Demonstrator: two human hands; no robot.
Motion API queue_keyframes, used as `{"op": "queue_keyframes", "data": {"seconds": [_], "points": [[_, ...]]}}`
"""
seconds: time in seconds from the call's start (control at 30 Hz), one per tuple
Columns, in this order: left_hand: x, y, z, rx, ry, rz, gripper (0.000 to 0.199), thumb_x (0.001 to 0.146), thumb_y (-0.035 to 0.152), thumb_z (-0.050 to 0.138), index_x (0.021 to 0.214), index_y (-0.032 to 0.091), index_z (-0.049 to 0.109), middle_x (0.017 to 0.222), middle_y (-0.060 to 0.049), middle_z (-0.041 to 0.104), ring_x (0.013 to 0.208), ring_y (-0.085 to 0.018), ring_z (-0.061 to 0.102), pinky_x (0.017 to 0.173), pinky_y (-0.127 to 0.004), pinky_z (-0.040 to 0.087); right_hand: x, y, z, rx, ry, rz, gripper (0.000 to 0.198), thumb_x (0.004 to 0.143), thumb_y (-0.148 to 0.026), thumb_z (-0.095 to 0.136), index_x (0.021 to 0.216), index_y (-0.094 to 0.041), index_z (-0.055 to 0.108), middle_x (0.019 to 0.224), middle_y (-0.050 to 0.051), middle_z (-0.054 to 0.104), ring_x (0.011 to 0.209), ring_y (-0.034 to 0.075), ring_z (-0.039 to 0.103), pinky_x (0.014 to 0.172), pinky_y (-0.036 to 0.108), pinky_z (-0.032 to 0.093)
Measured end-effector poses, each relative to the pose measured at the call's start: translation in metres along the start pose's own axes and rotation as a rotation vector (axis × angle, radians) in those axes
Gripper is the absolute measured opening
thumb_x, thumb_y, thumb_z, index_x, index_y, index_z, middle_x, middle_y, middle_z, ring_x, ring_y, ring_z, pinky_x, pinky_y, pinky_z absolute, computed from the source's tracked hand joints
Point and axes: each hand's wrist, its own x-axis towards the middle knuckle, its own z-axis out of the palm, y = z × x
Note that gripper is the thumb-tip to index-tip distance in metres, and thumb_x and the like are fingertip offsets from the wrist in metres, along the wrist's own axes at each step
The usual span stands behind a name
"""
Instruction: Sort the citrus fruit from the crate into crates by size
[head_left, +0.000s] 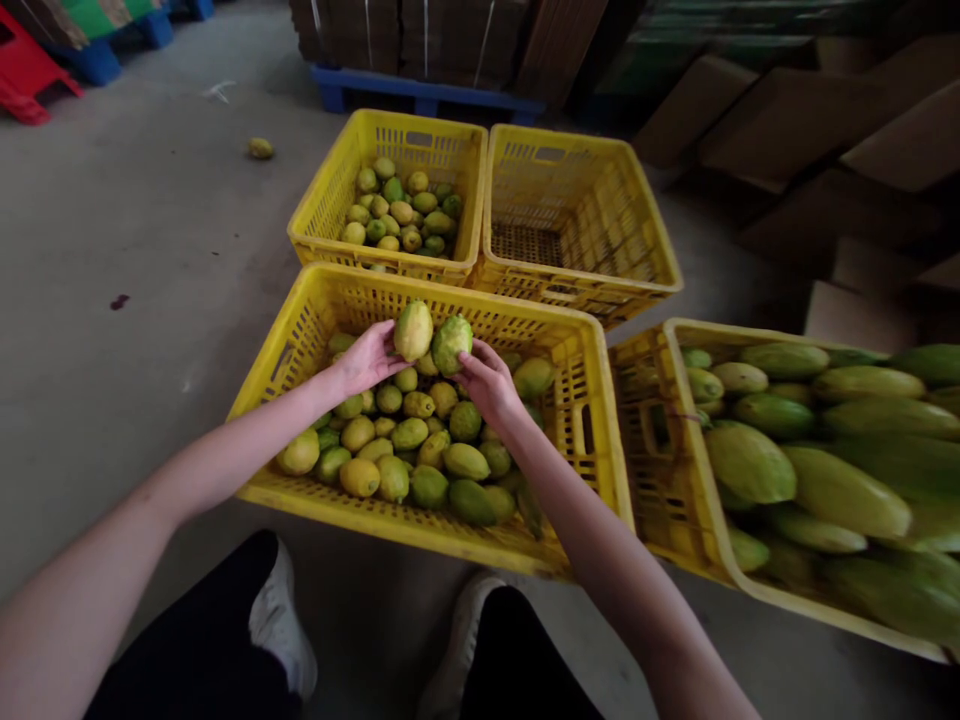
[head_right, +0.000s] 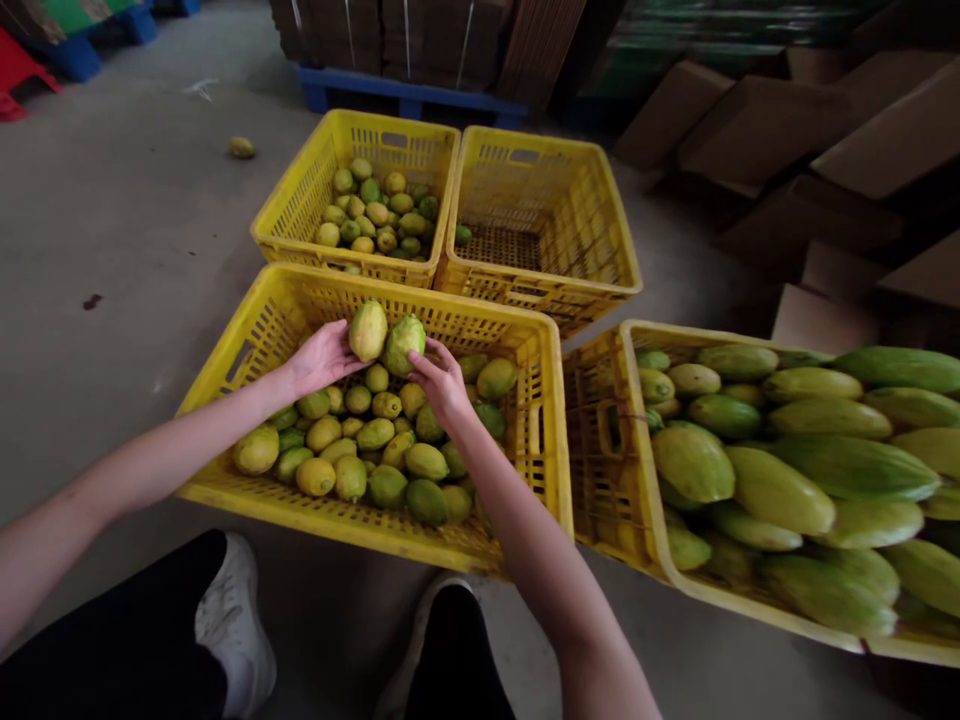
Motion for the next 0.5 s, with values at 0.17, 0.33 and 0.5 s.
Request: {"op": "queue_keyframes", "data": {"seconds": [0.17,0.33,0.5], "points": [[-0.008,-0.007,0.004,0.103,-0.098,-0.021,0.026,0.091,0.021,0.065,0.116,0.019,0.066,0.114,-0.009,0.074,0.107,-0.022,0.07,0.089,-0.031,0.059,-0.008,0.005,0.009,-0.026,-0.092,0.041,0.049,0.05,-0.037,0.094,0.09,-0.023,0.069,0.081,-0.003,0.073,0.074,0.017,0.067,0.061,0.027,0.055],[-0.014,-0.016,0.007,0.163,-0.148,-0.045,0.021,0.09,0.023,0.066,0.111,0.022,0.066,0.105,-0.007,0.075,0.104,-0.026,0.07,0.086,-0.035,0.058,-0.015,0.01,0.016,-0.018,-0.121,0.126,0.047,0.056,-0.045,0.092,0.087,-0.024,0.064,0.073,-0.003,0.068,0.062,0.015,0.063,0.046,0.024,0.048],[-0.011,-0.012,0.008,0.115,-0.036,-0.15,0.033,0.096,0.042,0.056,0.117,0.018,0.066,0.089,-0.008,0.074,0.075,-0.023,0.073,0.061,-0.031,0.059,-0.008,0.008,0.016,0.021,-0.046,0.248,0.032,0.073,-0.05,0.077,0.08,-0.024,0.061,0.065,-0.003,0.067,0.055,0.015,0.063,0.041,0.024,0.046]]}}
